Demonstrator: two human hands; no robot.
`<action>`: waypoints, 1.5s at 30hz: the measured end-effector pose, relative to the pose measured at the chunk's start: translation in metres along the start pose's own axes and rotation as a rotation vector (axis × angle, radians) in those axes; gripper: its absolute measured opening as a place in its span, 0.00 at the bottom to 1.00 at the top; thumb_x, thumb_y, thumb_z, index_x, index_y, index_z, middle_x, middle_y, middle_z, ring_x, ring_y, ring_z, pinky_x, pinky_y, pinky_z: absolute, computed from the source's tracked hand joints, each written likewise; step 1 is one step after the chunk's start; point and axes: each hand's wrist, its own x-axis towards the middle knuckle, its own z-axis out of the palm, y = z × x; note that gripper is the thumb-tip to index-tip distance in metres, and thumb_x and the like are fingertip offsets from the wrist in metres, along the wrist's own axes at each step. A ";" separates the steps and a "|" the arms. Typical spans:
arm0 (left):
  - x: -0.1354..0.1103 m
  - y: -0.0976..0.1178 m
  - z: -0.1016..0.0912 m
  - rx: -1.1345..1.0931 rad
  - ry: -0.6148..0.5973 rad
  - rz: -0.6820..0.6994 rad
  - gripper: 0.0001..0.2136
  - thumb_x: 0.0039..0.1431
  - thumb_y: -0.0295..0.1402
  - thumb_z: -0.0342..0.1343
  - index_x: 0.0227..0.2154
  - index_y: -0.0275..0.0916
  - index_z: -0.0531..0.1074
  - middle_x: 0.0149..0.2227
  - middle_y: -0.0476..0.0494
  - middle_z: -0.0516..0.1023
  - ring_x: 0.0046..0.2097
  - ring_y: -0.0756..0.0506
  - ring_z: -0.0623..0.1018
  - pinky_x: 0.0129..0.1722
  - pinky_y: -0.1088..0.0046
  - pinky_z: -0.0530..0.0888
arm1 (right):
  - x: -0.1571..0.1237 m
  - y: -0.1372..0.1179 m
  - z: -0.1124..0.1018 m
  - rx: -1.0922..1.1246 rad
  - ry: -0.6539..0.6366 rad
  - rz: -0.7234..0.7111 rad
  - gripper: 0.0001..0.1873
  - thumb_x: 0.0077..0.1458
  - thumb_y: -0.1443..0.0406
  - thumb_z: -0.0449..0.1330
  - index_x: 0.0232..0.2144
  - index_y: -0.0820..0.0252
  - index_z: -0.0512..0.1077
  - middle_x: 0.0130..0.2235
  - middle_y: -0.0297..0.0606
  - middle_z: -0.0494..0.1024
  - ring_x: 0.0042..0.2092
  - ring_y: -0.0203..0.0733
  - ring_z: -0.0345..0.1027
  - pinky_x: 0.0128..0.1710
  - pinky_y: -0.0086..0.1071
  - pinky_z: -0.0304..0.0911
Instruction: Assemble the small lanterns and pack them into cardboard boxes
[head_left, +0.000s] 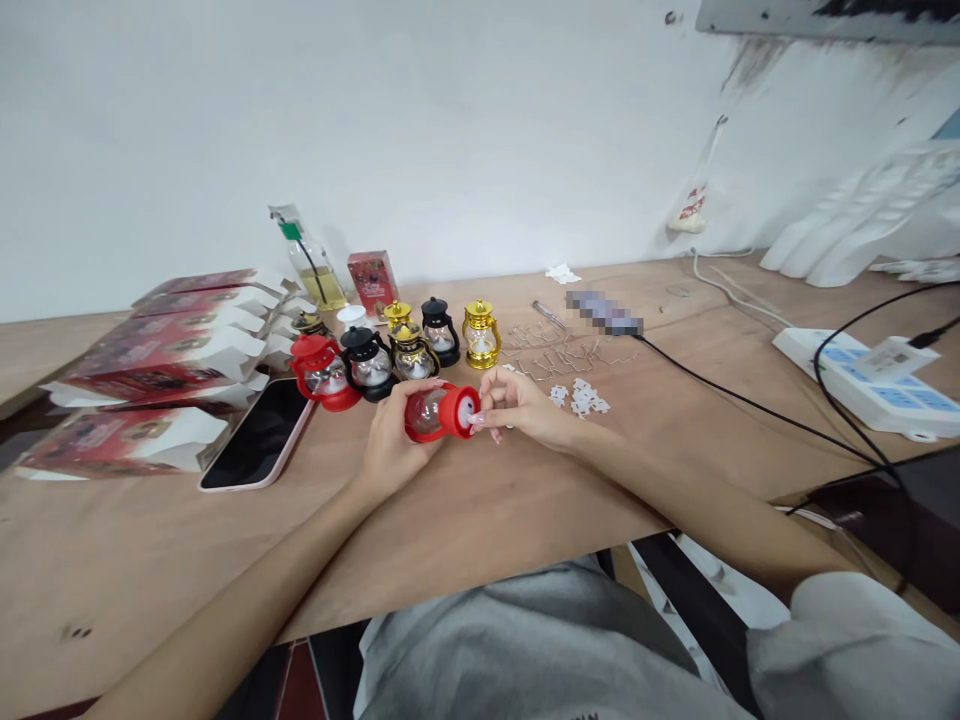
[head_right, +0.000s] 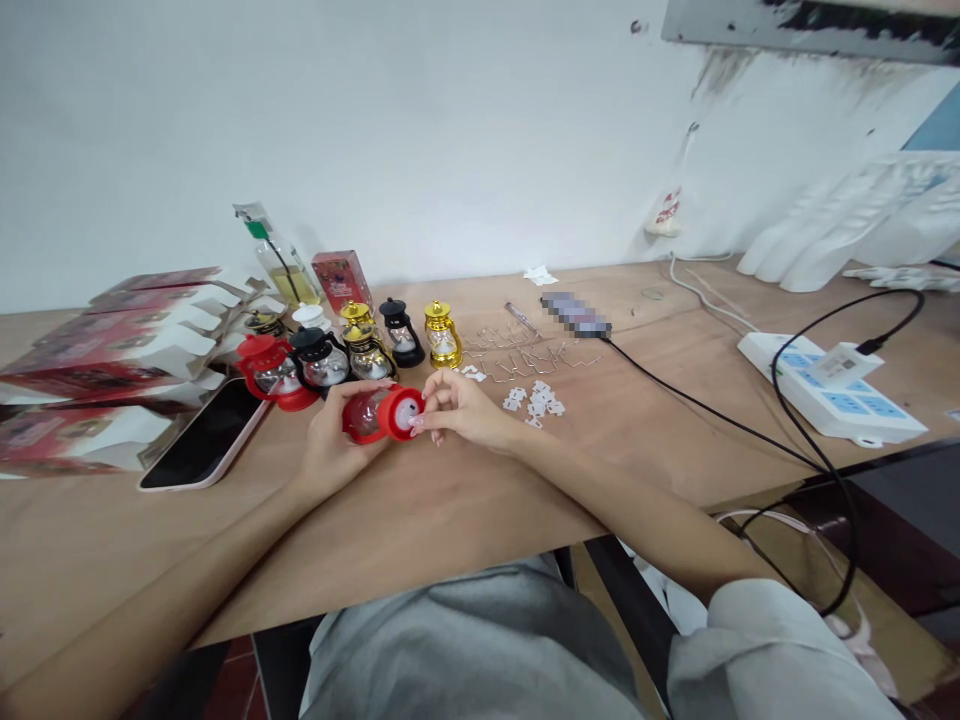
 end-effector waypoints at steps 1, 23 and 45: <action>0.000 0.000 0.000 0.014 -0.004 0.004 0.21 0.48 0.30 0.60 0.47 0.39 0.64 0.48 0.39 0.75 0.49 0.41 0.76 0.47 0.62 0.73 | 0.000 0.000 0.000 -0.004 -0.003 0.001 0.26 0.37 0.60 0.72 0.30 0.58 0.59 0.20 0.23 0.73 0.18 0.28 0.65 0.19 0.23 0.62; -0.001 -0.003 0.001 -0.079 0.035 -0.039 0.23 0.46 0.29 0.62 0.46 0.39 0.64 0.48 0.39 0.75 0.48 0.42 0.77 0.48 0.63 0.74 | 0.000 0.003 -0.003 0.005 -0.051 -0.088 0.22 0.39 0.61 0.72 0.31 0.60 0.64 0.25 0.26 0.76 0.23 0.28 0.68 0.25 0.25 0.68; -0.001 -0.001 0.000 -0.047 0.040 -0.027 0.23 0.47 0.30 0.62 0.46 0.40 0.64 0.48 0.39 0.75 0.48 0.42 0.76 0.48 0.62 0.74 | -0.001 -0.001 -0.004 0.055 -0.078 -0.044 0.22 0.38 0.63 0.73 0.32 0.60 0.65 0.26 0.29 0.79 0.25 0.31 0.72 0.29 0.28 0.71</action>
